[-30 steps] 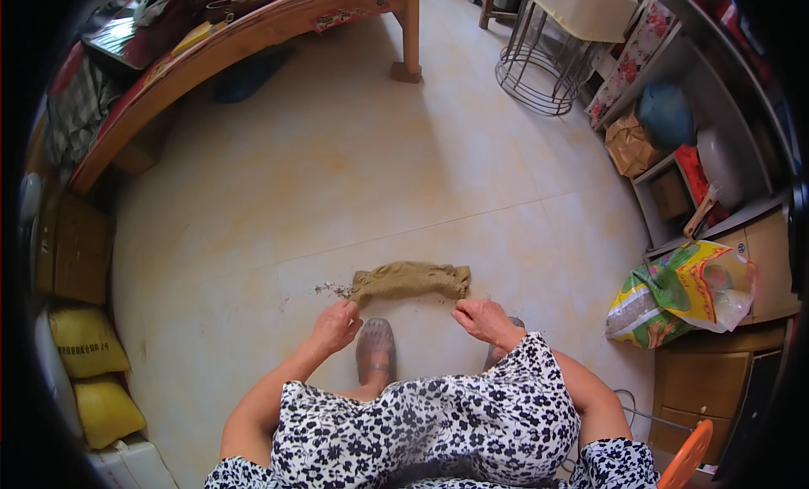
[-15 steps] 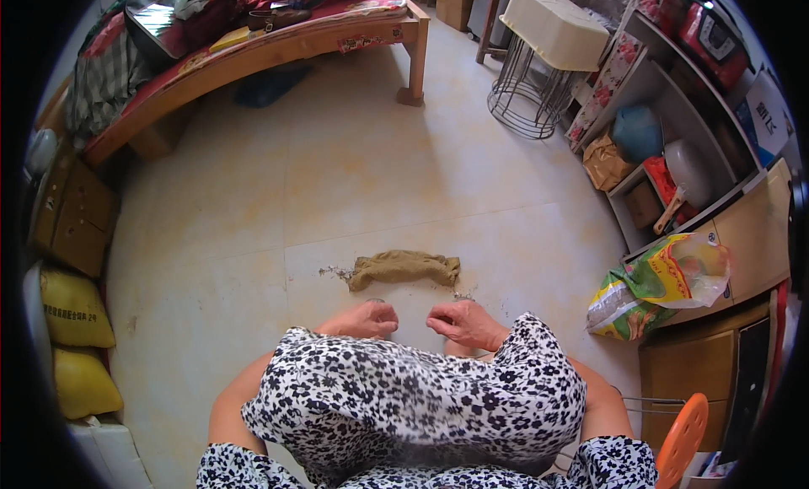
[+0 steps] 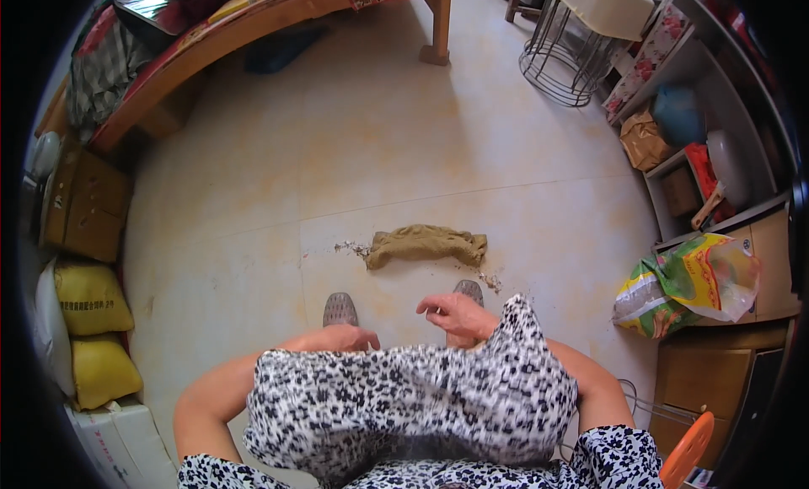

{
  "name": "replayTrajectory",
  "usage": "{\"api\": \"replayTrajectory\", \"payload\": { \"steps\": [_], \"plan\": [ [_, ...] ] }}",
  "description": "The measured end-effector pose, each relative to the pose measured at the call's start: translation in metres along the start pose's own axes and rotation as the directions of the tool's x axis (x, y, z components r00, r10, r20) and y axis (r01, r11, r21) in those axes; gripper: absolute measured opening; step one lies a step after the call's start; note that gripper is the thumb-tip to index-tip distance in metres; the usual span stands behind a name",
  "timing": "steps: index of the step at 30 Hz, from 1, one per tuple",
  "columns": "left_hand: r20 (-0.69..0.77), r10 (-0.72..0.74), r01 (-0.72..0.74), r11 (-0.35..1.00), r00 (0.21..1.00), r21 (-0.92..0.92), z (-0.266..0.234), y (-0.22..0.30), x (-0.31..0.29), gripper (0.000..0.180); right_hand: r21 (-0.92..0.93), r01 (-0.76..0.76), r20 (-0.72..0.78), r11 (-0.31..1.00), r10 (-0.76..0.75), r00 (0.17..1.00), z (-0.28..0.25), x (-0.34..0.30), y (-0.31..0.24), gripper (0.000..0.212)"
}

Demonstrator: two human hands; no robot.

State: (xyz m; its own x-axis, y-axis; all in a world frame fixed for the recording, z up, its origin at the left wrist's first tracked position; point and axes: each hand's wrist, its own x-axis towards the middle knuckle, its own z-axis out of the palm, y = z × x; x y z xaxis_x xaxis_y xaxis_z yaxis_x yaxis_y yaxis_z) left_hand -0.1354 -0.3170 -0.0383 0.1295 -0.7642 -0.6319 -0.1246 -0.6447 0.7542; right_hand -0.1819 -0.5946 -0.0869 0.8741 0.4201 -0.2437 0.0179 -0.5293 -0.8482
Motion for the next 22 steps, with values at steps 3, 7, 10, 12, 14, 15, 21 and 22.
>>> {"api": "replayTrajectory", "payload": {
  "steps": [3, 7, 10, 12, 14, 15, 21, 22],
  "plan": [
    [0.138, 0.008, -0.029, 0.987, 0.99, 0.155, 0.003, -0.001, 0.028, 0.044, 0.051, -0.081, 0.035, 0.995, 0.079, 0.996, 0.022, 0.008, 0.013, 0.024],
    [0.16, 0.071, -0.108, 0.966, 0.985, 0.235, -0.007, 0.017, 0.045, 0.042, -0.096, -0.113, 0.022, 0.989, 0.116, 0.993, 0.022, 0.024, 0.034, 0.035],
    [-0.085, 0.117, -0.109, 0.99, 0.99, 0.092, -0.002, -0.037, 0.061, 0.041, -0.22, -0.02, -0.062, 0.975, 0.007, 0.998, 0.019, 0.046, 0.054, 0.049],
    [-0.176, 0.082, -0.057, 0.988, 0.981, 0.147, -0.017, -0.049, 0.071, 0.044, -0.317, -0.02, -0.289, 0.948, -0.077, 0.954, 0.008, 0.056, 0.065, 0.049],
    [-0.432, 0.09, 0.044, 0.956, 0.897, 0.29, -0.036, -0.059, 0.09, 0.05, -0.402, -0.082, -0.346, 0.912, -0.069, 0.936, -0.014, 0.065, 0.082, 0.052],
    [-0.426, 0.095, 0.037, 0.956, 0.9, 0.291, -0.048, -0.064, 0.103, 0.05, -0.479, -0.138, -0.398, 0.867, -0.075, 0.914, -0.025, 0.067, 0.09, 0.055],
    [-0.439, 0.378, -0.059, 0.807, 0.815, 0.587, -0.099, -0.074, 0.183, 0.067, -0.492, -0.233, -0.205, 0.839, 0.149, 0.967, -0.047, 0.082, 0.115, 0.063],
    [-0.41, 0.325, -0.021, 0.805, 0.852, 0.593, -0.1, -0.071, 0.191, 0.07, -0.501, -0.274, -0.181, 0.821, 0.21, 0.961, -0.044, 0.086, 0.117, 0.064]
  ]
}}
